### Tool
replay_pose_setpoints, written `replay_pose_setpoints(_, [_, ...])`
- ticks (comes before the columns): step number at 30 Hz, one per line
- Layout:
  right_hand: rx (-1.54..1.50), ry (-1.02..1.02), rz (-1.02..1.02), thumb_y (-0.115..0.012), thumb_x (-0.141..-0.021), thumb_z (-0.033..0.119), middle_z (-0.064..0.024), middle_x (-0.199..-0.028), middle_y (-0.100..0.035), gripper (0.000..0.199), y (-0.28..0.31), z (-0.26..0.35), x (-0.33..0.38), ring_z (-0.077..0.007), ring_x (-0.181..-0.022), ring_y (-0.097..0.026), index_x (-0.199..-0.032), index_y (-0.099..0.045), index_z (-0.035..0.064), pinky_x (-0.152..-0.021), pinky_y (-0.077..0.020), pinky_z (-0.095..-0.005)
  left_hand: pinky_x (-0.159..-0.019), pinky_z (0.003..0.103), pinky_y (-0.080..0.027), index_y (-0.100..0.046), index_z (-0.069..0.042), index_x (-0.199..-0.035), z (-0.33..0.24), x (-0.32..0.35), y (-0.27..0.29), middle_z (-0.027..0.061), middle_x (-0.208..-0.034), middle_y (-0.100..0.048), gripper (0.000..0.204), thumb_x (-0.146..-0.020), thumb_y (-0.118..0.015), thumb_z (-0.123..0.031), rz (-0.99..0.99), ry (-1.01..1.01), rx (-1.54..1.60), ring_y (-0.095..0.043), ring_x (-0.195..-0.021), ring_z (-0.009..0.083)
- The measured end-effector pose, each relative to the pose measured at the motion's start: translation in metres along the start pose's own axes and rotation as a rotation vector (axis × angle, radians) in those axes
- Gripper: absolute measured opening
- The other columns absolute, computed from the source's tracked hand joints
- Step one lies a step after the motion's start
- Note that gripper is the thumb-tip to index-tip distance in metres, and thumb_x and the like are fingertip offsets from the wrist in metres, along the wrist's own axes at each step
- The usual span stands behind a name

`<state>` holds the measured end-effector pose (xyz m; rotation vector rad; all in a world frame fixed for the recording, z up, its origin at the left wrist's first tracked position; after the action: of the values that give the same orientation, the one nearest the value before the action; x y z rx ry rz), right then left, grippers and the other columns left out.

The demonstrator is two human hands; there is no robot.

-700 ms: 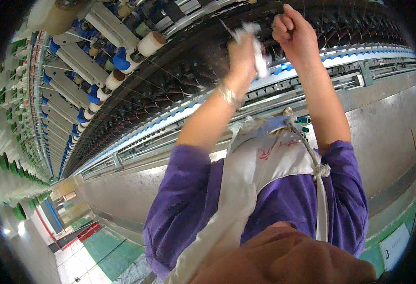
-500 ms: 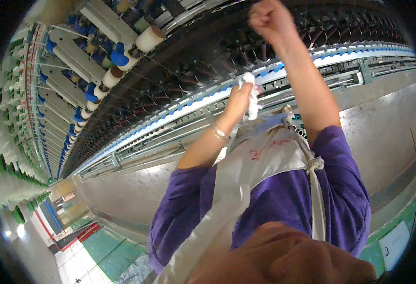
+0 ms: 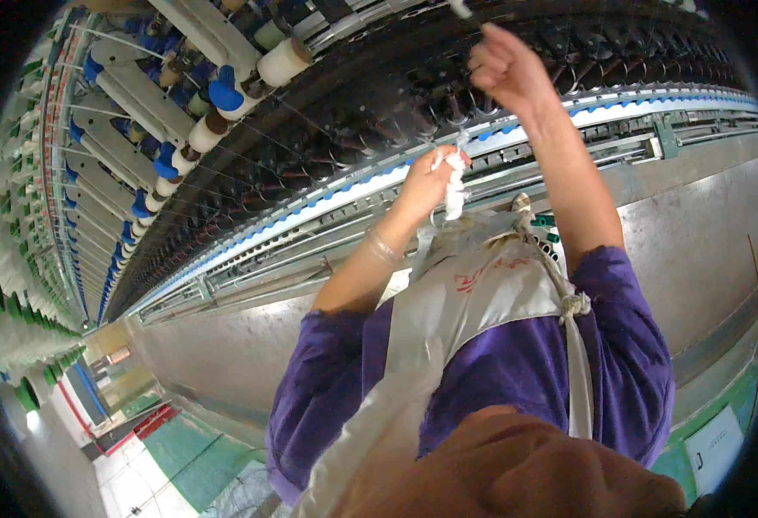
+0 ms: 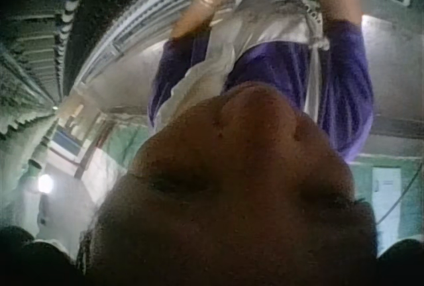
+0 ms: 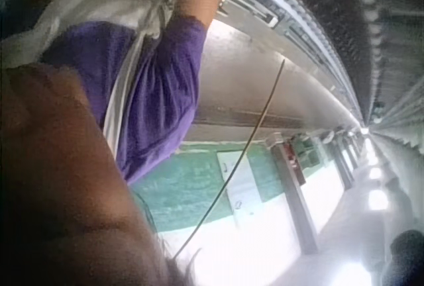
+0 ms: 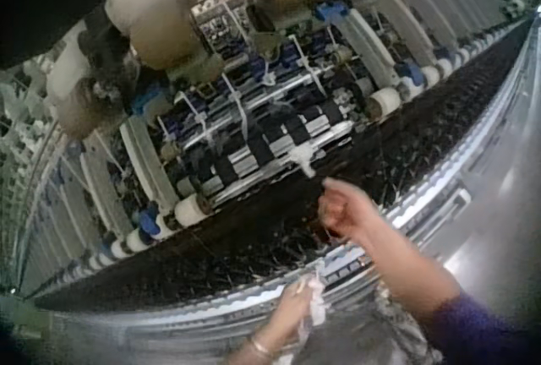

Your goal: The person tends a ring spinning machine in a textile mill. They wipe the machine rail with a cloth, remove empty yarn bobbins from spindles, mount full white yarn bobbins onto the spindles, and carry collected bobbins along the machine aisle.

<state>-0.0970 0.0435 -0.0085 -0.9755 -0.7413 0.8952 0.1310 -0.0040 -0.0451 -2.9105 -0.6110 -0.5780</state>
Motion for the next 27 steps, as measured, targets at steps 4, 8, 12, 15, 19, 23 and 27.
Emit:
replay_pose_setpoints(4, [0.164, 0.125, -0.069, -0.055, -0.098, 0.025, 0.0073, -0.055, -0.032, 0.036, -0.043, -0.006, -0.008, -0.0070, -0.050, -0.031, -0.065, -0.042, 0.0161, -0.048, -0.0249, -0.0235, -0.059, 0.024, -0.040, -0.062, -0.007, -0.095, -0.002, -0.010, -0.009, -0.0020, -0.078, -0.055, 0.018, -0.095, -0.049, -0.018, 0.037, 0.021, 0.076, -0.049, -0.068, 0.0086])
replay_pose_setpoints(8, [0.248, -0.251, 0.014, -0.058, -0.096, 0.021, 0.0076, -0.056, -0.033, 0.034, -0.058, -0.038, -0.002, -0.0066, -0.052, -0.033, -0.066, -0.044, 0.0158, -0.049, -0.0254, -0.0241, -0.060, 0.024, -0.040, -0.063, -0.007, -0.096, -0.009, -0.007, -0.010, -0.0019, -0.079, -0.055, 0.018, -0.096, -0.048, -0.017, 0.037, 0.033, 0.090, -0.049, -0.069, 0.0083])
replay_pose_setpoints(12, [0.038, 0.316, 0.035, -0.056, -0.097, 0.021, 0.0085, -0.057, -0.034, 0.031, -0.057, -0.017, 0.001, -0.0048, -0.052, -0.035, -0.068, -0.045, 0.0158, -0.048, -0.0273, -0.0232, -0.062, 0.024, -0.041, -0.063, -0.007, -0.097, -0.010, 0.007, -0.011, -0.0022, -0.080, -0.056, 0.018, -0.095, -0.048, -0.015, -0.034, 0.056, 0.099, -0.050, -0.070, 0.0086])
replay_pose_setpoints(15, [0.321, -0.195, -0.027, -0.060, -0.094, 0.024, 0.0050, -0.056, -0.040, 0.033, -0.069, -0.047, -0.005, -0.0100, -0.049, -0.034, -0.066, -0.044, 0.0155, -0.047, -0.0249, -0.0259, -0.065, 0.024, -0.042, -0.064, -0.006, -0.098, -0.007, 0.015, -0.010, -0.0018, -0.082, -0.058, 0.018, -0.095, -0.048, -0.015, -0.059, 0.057, 0.057, -0.051, -0.072, 0.0087])
replay_pose_setpoints(19, [-0.106, 0.243, -0.053, -0.055, -0.097, 0.020, 0.0052, -0.057, -0.031, 0.036, -0.060, -0.040, -0.006, -0.0082, -0.052, -0.031, -0.065, -0.040, 0.0140, -0.049, -0.0261, -0.0247, -0.067, 0.024, -0.043, -0.064, -0.005, -0.099, -0.001, 0.021, -0.001, -0.0010, -0.085, -0.060, 0.019, -0.096, -0.048, -0.014, -0.149, 0.043, 0.039, -0.052, -0.074, 0.0088])
replay_pose_setpoints(23, [-0.020, 0.030, -0.023, -0.055, -0.097, 0.022, 0.0046, -0.057, -0.026, 0.039, -0.029, -0.030, -0.018, -0.0086, -0.053, -0.025, -0.065, -0.034, 0.0158, -0.050, -0.0231, -0.0238, -0.063, 0.024, -0.042, -0.064, -0.005, -0.099, 0.000, 0.015, 0.009, -0.0009, -0.082, -0.058, 0.019, -0.096, -0.049, -0.016, -0.158, 0.035, 0.147, -0.051, -0.072, 0.0086])
replay_pose_setpoints(27, [-0.142, -0.018, -0.066, -0.057, -0.096, 0.023, 0.0055, -0.056, -0.023, 0.045, -0.031, -0.015, -0.007, -0.0084, -0.052, -0.023, -0.059, -0.033, 0.0169, -0.048, -0.0214, -0.0239, -0.060, 0.025, -0.044, -0.062, -0.004, -0.100, -0.004, 0.002, 0.013, 0.0009, -0.082, -0.057, 0.018, -0.095, -0.048, -0.013, -0.212, -0.019, 0.184, -0.051, -0.070, 0.0096])
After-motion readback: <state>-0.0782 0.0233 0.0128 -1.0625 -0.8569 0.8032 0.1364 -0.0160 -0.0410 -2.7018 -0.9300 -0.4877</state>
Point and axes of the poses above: each hand's wrist, its own x-axis away from the middle knuckle, its own y-axis out of the back of the hand, z = x × y, the point moved 1 cm from there along -x, towards the middle knuckle
